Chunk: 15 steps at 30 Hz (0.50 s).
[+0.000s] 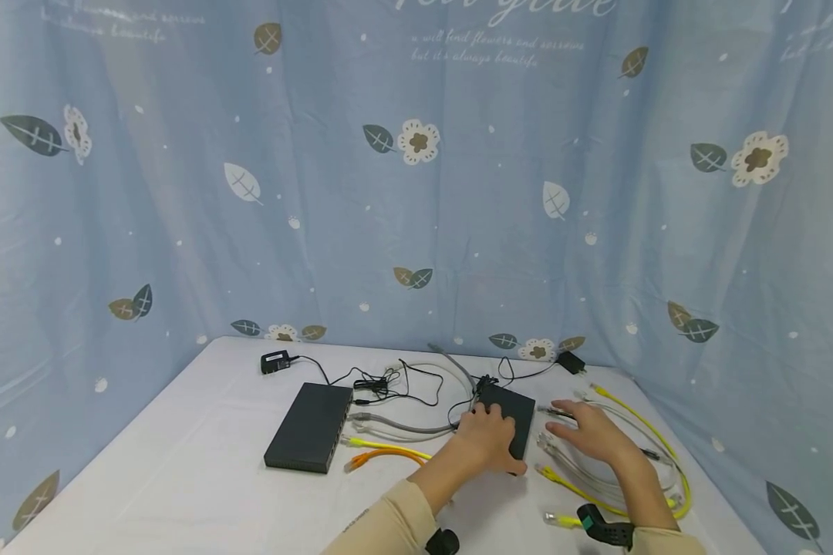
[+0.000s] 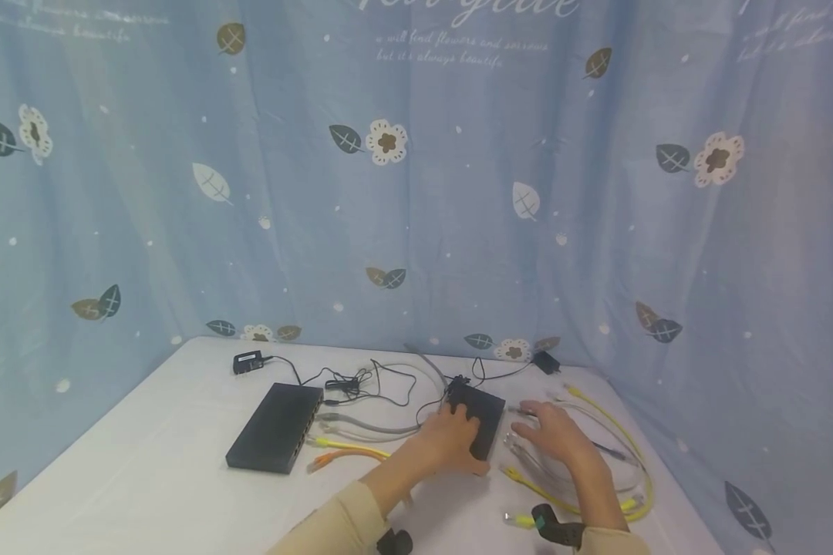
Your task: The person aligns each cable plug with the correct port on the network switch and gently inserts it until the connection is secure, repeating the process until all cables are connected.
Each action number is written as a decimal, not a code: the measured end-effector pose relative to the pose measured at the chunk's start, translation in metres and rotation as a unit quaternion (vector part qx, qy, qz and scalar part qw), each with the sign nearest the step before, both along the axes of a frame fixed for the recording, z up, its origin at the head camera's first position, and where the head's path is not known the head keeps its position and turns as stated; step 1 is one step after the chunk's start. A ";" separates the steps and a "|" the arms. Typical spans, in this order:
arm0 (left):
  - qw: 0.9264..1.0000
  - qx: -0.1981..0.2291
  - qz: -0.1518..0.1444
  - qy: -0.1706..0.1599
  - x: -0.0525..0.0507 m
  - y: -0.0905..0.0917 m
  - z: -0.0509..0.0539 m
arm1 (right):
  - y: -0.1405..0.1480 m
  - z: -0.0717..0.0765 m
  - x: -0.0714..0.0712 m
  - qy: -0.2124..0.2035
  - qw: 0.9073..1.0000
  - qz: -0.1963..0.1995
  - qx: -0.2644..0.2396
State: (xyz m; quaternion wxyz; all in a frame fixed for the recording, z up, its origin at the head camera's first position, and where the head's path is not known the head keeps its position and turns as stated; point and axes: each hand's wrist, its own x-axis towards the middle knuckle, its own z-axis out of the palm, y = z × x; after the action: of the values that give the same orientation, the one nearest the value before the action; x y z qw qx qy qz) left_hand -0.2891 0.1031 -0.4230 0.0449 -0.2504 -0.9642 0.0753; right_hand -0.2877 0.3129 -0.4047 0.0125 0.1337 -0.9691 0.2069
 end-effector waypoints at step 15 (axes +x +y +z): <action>1.000 0.005 -0.027 -0.006 0.001 -0.012 0.005 | -0.002 -0.003 -0.004 -0.010 1.000 -0.010 0.018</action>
State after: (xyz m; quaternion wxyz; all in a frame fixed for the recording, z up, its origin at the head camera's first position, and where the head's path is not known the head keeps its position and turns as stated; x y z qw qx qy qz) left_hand -0.2880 0.0914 -0.4178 0.0421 -0.2762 -0.9578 0.0679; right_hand -0.2916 0.3106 -0.4075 0.0024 0.1216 -0.9740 0.1909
